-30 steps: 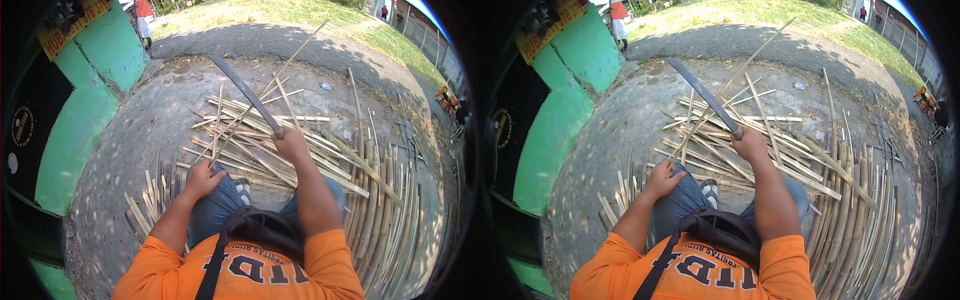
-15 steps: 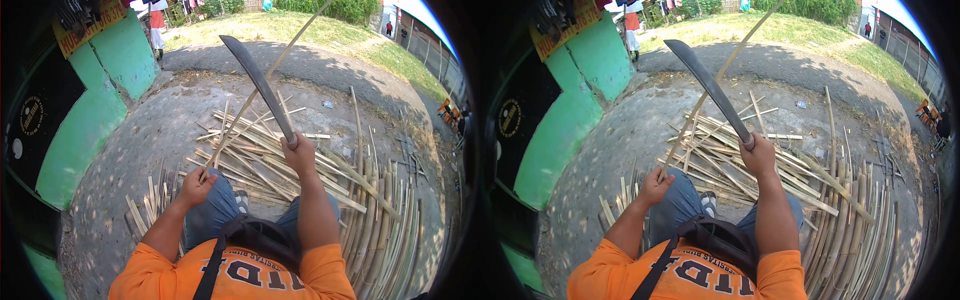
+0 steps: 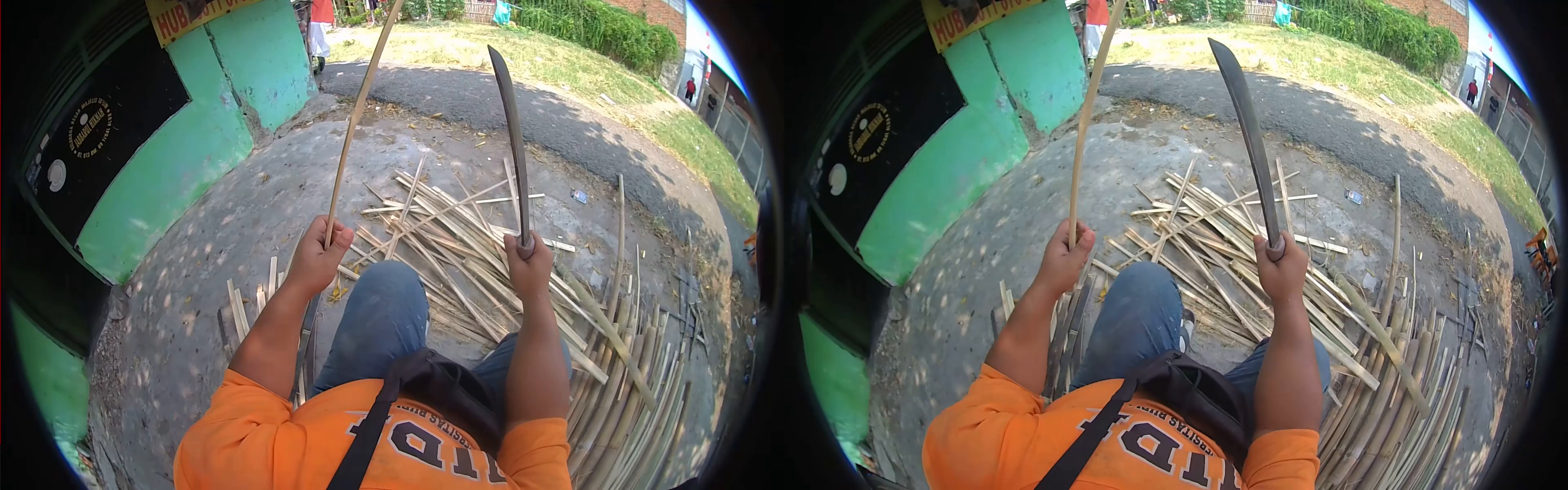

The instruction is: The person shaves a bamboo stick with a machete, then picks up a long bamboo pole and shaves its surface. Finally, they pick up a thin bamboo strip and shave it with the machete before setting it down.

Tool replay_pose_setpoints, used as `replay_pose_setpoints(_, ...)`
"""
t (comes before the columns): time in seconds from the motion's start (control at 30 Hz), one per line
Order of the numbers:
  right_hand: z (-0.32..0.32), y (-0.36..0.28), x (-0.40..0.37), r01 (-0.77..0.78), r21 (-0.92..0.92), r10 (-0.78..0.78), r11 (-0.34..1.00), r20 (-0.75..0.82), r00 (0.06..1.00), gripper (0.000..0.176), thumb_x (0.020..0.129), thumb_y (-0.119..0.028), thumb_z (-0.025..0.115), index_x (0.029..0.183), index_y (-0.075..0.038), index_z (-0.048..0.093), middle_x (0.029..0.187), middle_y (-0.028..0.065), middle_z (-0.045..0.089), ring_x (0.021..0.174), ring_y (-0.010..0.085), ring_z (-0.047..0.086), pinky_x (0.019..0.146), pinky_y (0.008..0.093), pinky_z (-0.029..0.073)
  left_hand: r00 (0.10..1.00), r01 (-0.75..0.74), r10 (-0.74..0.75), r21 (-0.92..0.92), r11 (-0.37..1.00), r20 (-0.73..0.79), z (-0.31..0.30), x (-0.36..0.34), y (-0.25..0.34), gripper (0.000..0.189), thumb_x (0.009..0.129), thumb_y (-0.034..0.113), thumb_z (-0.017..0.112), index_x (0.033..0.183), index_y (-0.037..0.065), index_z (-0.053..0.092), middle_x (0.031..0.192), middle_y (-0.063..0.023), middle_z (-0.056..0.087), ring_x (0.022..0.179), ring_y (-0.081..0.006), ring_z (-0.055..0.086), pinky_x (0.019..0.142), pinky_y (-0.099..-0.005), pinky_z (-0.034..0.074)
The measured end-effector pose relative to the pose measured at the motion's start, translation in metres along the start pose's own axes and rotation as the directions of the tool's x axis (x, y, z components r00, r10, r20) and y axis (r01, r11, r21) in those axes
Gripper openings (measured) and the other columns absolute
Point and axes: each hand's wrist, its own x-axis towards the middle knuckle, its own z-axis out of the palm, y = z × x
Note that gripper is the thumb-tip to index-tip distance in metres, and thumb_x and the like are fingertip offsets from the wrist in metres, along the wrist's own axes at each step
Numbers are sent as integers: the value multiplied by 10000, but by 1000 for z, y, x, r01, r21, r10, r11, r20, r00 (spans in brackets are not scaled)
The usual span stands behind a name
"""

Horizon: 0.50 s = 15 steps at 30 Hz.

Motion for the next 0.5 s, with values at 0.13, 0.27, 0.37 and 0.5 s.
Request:
replay_pose_setpoints(0.13, 10, 0, 0, 13, 11, -13, 1000, 5, 1000, 360, 931, -305, 785, 812, -15, 606, 625, 112, 566, 568, 186, 475, 570, 357, 434, 997, 56, -50, 122, 991, -52, 0, -13, -23, 428, 1037, 487, 629, 1052, 59, 616, 768, 36, 515, 723, -77, 456, 641, -281, 398)
replay_pose_setpoints(0.27, 4, -7, -10, 22, -131, -2, 991, 155, 988, 330, 916, -295, 785, 817, -26, 622, 642, 137, 585, 557, 260, 509, 574, 377, 449, 990, 112, -124, 172, 979, 65, -1, -34, -35, 429, 1054, 461, 609, 958, 45, 646, 723, 29, 494, 700, -85, 445, 630, -301, 402)
replay_pose_setpoints(0.37, 1, -13, -21, 59, -144, -20, 988, 258, 966, 307, 895, -292, 797, 827, -35, 642, 667, 165, 615, 589, 346, 584, 590, 406, 478, 955, 199, -236, 197, 960, 183, -4, -50, -51, 443, 1048, 461, 617, 900, 44, 634, 711, 22, 490, 702, -86, 440, 630, -303, 402)
replay_pose_setpoints(0.5, 16, -30, -30, 246, -180, -154, 952, 410, 899, 236, 807, -235, 799, 861, -52, 660, 724, 192, 662, 689, 422, 659, 632, 480, 518, 920, 255, -317, 263, 930, 229, -3, -64, -65, 468, 1006, 477, 674, 842, 46, 601, 697, 8, 511, 680, -97, 459, 615, -312, 407)
